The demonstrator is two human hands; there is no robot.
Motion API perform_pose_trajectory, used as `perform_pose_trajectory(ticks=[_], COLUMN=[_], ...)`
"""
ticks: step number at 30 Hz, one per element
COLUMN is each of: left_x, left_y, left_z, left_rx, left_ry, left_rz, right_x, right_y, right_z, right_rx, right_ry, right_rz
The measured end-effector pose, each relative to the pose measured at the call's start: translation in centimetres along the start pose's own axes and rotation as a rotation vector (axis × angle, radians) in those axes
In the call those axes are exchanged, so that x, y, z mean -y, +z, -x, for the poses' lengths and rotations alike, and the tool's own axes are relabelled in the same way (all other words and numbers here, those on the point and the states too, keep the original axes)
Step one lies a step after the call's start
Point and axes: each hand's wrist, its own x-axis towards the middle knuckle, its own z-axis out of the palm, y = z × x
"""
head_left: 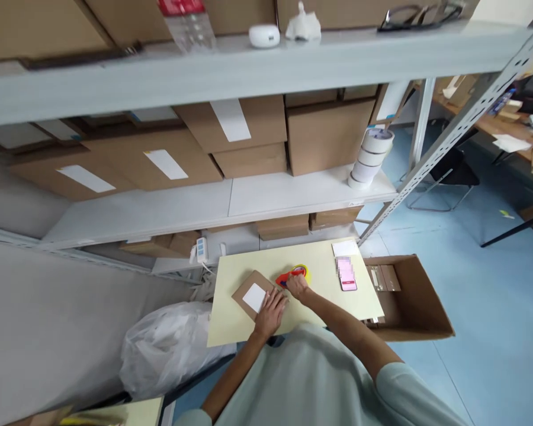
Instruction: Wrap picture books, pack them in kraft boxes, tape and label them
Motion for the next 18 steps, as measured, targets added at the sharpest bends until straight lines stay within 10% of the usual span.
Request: perform_pose_trajectory(ticks=[7, 12, 18], left_x=[-2.0, -3.6, -3.9], left_y=[-3.2, -14.4, -26.0], left_z=[-3.6, -13.4, -21.7], left_rx=[-0.409, -0.808, -0.908], left_ry=[-0.186, -0.143, -0.001], left_rz=[0.093, 0.150, 0.087], right_x=[-0.7, -1.7, -2.9], right_y=[-6.1, -16.8, -27.4], right_z=[1.1, 0.9, -4.1], right_rx=[-0.111, -0.385, -0.593], right_ry=[0.048, 0.081, 0.142], right_rz=[-0.027, -0.064, 0.034])
